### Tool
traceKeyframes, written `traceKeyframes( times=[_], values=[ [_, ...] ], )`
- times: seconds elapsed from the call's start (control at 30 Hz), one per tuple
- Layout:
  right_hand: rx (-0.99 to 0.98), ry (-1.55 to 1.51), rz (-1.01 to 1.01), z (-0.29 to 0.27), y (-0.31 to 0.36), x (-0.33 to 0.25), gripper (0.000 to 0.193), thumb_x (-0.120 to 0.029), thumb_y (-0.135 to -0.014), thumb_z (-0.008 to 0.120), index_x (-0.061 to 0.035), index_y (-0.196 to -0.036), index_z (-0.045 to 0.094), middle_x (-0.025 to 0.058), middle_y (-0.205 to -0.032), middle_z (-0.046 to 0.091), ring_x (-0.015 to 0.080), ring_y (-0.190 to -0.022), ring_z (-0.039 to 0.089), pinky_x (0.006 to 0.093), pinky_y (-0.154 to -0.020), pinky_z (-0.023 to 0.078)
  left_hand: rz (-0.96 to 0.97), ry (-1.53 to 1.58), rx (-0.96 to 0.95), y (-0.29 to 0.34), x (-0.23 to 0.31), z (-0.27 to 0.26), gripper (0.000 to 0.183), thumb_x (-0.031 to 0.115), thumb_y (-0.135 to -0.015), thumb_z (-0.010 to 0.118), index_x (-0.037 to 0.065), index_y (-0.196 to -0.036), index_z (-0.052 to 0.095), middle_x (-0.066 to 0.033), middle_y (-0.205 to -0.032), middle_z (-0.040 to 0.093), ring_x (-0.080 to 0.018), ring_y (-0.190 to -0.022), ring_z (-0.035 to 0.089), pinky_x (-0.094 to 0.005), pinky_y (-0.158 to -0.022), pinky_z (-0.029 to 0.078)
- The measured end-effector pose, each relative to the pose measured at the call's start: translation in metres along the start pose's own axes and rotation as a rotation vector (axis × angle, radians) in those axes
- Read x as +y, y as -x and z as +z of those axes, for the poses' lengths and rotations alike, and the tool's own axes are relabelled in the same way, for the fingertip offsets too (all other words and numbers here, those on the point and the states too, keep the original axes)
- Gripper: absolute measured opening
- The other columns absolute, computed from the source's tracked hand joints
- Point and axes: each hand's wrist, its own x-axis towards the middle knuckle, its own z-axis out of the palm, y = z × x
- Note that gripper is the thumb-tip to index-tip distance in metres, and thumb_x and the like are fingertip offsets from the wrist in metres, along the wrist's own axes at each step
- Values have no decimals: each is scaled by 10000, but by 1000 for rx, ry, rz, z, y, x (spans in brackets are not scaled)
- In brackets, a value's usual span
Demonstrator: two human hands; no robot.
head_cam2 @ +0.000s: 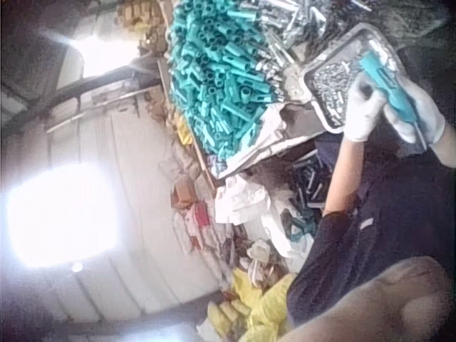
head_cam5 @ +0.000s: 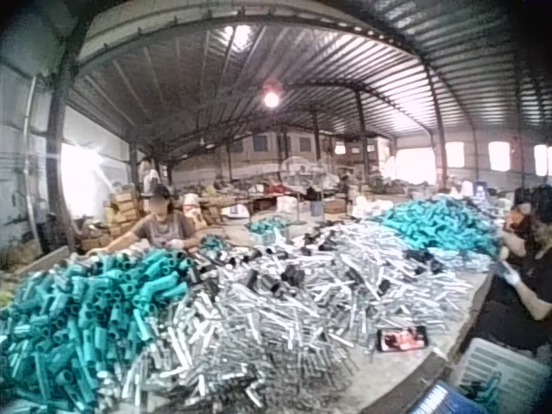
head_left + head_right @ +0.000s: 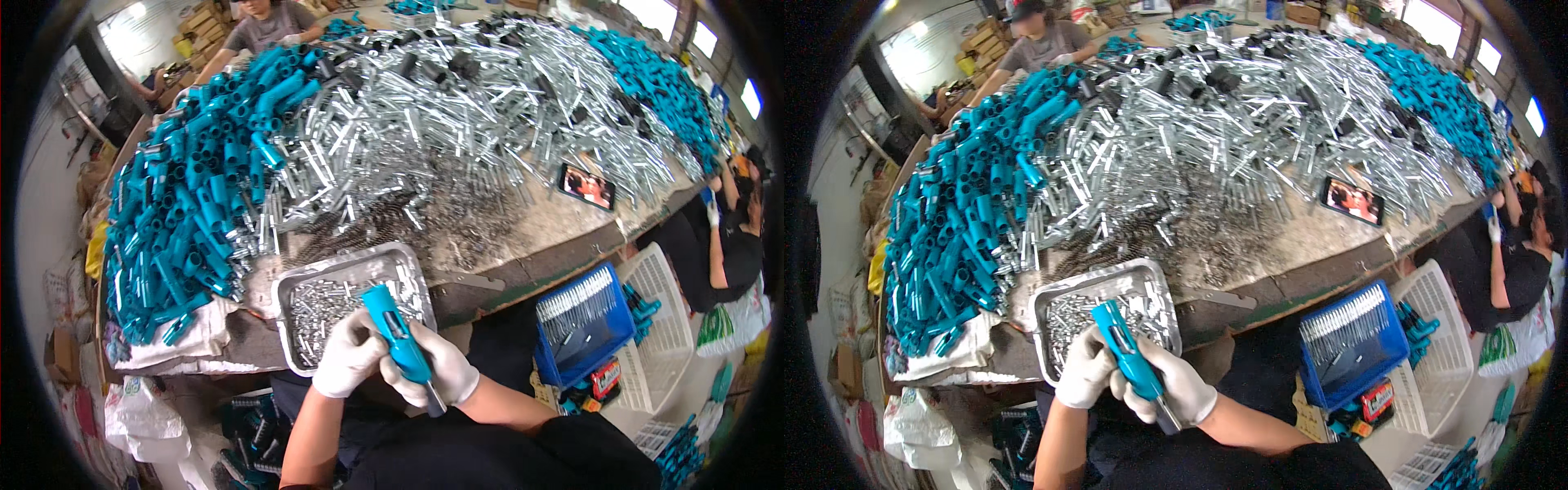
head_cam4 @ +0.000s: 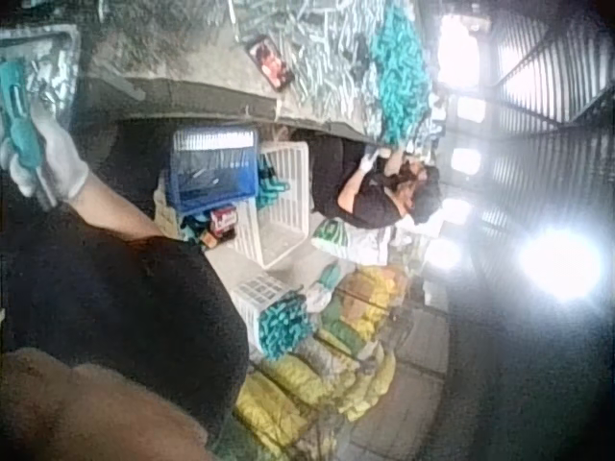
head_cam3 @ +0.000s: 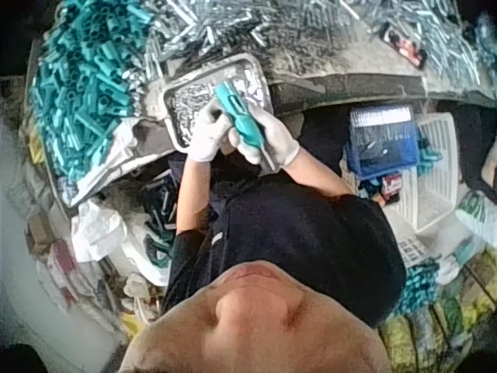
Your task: Assembling metal rods and screws into blue plastic handles.
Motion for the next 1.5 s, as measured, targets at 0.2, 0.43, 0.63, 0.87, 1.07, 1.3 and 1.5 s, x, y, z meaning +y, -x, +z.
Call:
traceKeyframes(
  times=[0.2, 0.43, 0.63, 0.87, 1.07, 1.3, 1.5],
  values=[
    [-187, -35, -33, -5, 2, 1, 564, -517, -1052, 278, -85, -1382, 432, 191, -823, 629, 162, -429, 483, 249, -385, 412, -21, 5, -116, -4, 17, 16, 529, 270, -854, 772, 17, -1245, 520, -35, -1085, 618, -111, -953, 580, -267, -892, 471],
    [305, 611, -666, 1, 2, -31, 425, -358, -1016, 488, 37, -1140, 585, 98, -892, 669, 141, -763, 643, 275, -706, 529, 115, -1018, -125, -18, 34, 47, 303, 313, -980, 523, 21, -918, 576, -87, -748, 646, -191, -653, 655, -352, -591, 526],
    [360, 715, -775, 26, 3, -56, 508, -461, -953, 571, 15, -1132, 559, 93, -931, 648, 166, -847, 624, 321, -790, 511, -145, -423, -329, -23, -11, 62, 510, 553, -1011, 437, 79, -865, 557, -28, -696, 532, -135, -637, 491, -299, -581, 406],
    [287, 277, -735, -29, 14, -92, 457, -454, -1022, 458, -25, -1168, 523, 87, -845, 622, 194, -656, 613, 325, -585, 518, 51, -1149, -497, -138, 92, 45, 712, 687, -973, 331, 40, -960, 629, -124, -647, 639, -249, -681, 692, -376, -674, 536],
    [143, 424, -430, -59, -2, -101, 543, -515, -976, 520, 4, -1134, 489, 116, -829, 603, 172, -524, 534, 281, -451, 424, 598, -1387, 425, -332, 176, -38, 492, 394, -979, 505, 35, -1311, 559, -205, -1058, 704, -298, -990, 687, -380, -885, 511],
    [203, 367, -332, -73, 0, -106, 555, -522, -943, 549, 4, -1115, 515, 133, -768, 600, 181, -461, 506, 296, -400, 395, 218, -1427, 564, -453, 160, -59, 658, 390, -925, 495, 7, -1442, 354, -333, -1232, 593, -444, -1151, 594, -453, -999, 454],
    [368, 353, -405, -71, -4, -98, 529, -544, -984, 451, -30, -1069, 535, 90, -686, 560, 179, -408, 471, 299, -345, 360, 302, -1319, 562, -429, 153, -79, 459, 305, -929, 546, 89, -1333, 519, -284, -1176, 634, -409, -1125, 609, -444, -960, 468]
  ],
)
